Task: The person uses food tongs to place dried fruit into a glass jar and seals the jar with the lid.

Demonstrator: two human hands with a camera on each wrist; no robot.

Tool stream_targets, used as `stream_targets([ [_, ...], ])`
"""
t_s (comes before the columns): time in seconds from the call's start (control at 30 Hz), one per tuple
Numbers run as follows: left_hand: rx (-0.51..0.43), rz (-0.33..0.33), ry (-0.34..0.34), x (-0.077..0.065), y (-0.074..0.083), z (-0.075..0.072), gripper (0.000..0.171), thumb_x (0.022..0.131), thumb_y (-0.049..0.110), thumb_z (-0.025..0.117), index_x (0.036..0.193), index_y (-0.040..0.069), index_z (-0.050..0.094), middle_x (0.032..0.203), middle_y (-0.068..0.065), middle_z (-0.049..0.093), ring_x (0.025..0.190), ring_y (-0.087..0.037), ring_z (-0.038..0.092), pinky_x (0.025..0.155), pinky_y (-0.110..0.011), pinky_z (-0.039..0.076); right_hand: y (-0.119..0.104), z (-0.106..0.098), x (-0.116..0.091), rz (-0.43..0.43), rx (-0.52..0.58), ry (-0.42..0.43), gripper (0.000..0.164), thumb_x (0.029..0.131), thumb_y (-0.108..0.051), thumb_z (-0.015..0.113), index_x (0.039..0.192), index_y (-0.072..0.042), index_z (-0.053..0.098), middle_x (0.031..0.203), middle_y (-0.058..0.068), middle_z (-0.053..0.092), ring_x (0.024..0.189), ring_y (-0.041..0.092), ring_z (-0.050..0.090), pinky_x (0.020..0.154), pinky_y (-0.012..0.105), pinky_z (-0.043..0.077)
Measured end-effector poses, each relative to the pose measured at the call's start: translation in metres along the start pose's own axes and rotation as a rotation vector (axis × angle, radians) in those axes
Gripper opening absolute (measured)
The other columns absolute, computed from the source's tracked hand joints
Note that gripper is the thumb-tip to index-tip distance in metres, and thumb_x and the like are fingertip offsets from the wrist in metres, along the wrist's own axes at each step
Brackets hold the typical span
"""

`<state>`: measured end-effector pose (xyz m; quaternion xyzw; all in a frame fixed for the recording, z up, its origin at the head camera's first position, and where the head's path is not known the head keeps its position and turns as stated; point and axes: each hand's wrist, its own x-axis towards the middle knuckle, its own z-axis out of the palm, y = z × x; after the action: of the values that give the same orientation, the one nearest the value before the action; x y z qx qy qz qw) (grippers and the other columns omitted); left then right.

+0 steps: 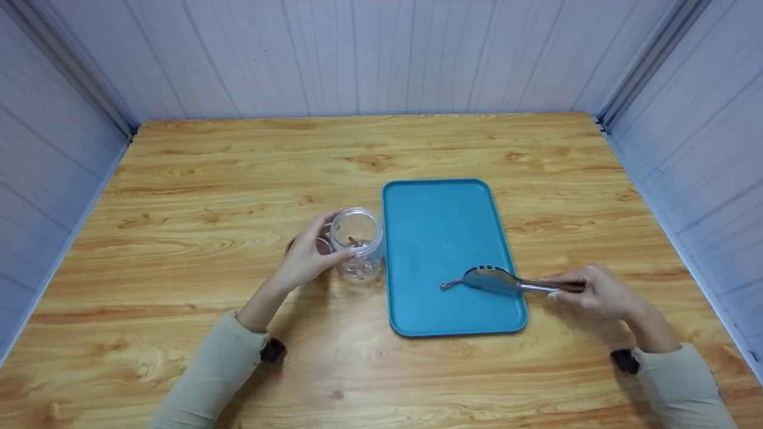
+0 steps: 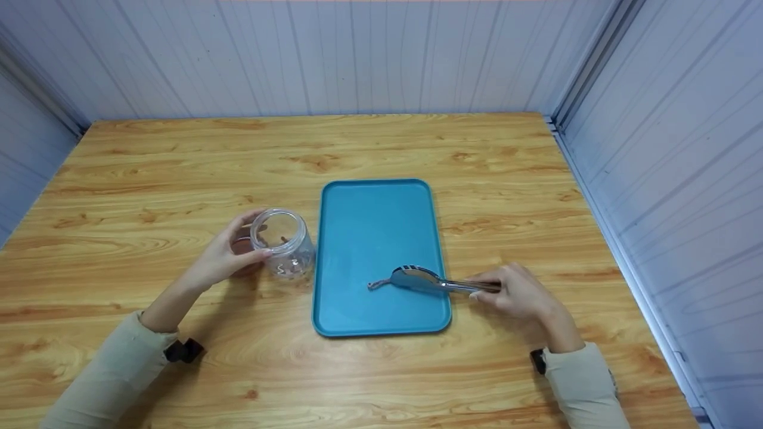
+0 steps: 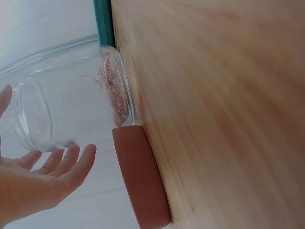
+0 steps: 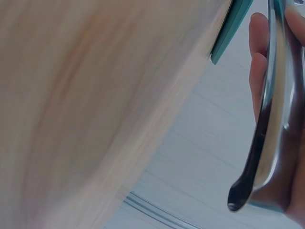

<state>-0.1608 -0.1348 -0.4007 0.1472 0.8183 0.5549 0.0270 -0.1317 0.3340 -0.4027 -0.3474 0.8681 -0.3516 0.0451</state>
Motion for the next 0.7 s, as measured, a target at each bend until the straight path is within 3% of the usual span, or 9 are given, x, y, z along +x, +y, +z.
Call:
stream_targets([
  [0.13, -0.006, 0.008, 0.001, 0.000, 0.000, 0.000, 0.071, 0.072, 0.023, 0.073, 0.131, 0.007, 0.037, 0.121, -0.020, 0.041, 0.097, -0.034, 0.045, 0.080, -0.048, 0.038, 0.014, 0.001, -0.002, -0.004, -0.013, 0.017, 0.020, 0.073, 0.002, 0.069, 0.092, -0.001, 0.068, 0.075, 0.001, 0.064, 0.047, 0.000, 0.039, 0.041, 0.014, 0.033],
  [0.3, -0.020, 0.023, 0.001, 0.000, 0.002, 0.001, 0.069, 0.072, 0.015, 0.073, 0.131, 0.004, 0.037, 0.117, -0.019, 0.044, 0.092, -0.031, 0.047, 0.076, -0.049, 0.039, 0.018, 0.000, 0.001, -0.023, 0.014, 0.035, 0.018, 0.074, -0.001, 0.069, 0.092, -0.003, 0.069, 0.078, 0.000, 0.065, 0.050, 0.003, 0.044, 0.043, 0.016, 0.036],
  [0.43, -0.018, 0.029, 0.001, -0.005, 0.019, 0.000, 0.067, 0.073, 0.009, 0.072, 0.129, -0.002, 0.037, 0.116, -0.019, 0.044, 0.092, -0.037, 0.047, 0.076, -0.048, 0.040, 0.017, -0.003, 0.006, -0.047, 0.031, 0.028, 0.020, 0.074, 0.001, 0.068, 0.094, -0.002, 0.068, 0.077, 0.003, 0.065, 0.050, 0.003, 0.044, 0.042, 0.016, 0.035],
  [0.57, -0.013, 0.024, -0.004, -0.009, 0.034, -0.001, 0.065, 0.074, 0.005, 0.070, 0.128, -0.006, 0.036, 0.116, -0.021, 0.044, 0.093, -0.040, 0.046, 0.077, -0.047, 0.040, 0.002, -0.007, 0.014, -0.070, 0.035, 0.028, 0.022, 0.072, 0.008, 0.066, 0.094, 0.004, 0.066, 0.075, 0.009, 0.064, 0.048, 0.003, 0.041, 0.040, 0.016, 0.033],
  [0.7, -0.014, 0.035, 0.002, -0.005, 0.018, 0.000, 0.066, 0.074, 0.008, 0.071, 0.129, -0.003, 0.036, 0.116, -0.019, 0.045, 0.093, -0.038, 0.046, 0.076, -0.044, 0.041, -0.018, -0.013, 0.024, -0.069, 0.053, 0.025, 0.021, 0.072, 0.013, 0.064, 0.092, 0.009, 0.064, 0.074, 0.013, 0.064, 0.046, 0.004, 0.041, 0.039, 0.017, 0.034],
])
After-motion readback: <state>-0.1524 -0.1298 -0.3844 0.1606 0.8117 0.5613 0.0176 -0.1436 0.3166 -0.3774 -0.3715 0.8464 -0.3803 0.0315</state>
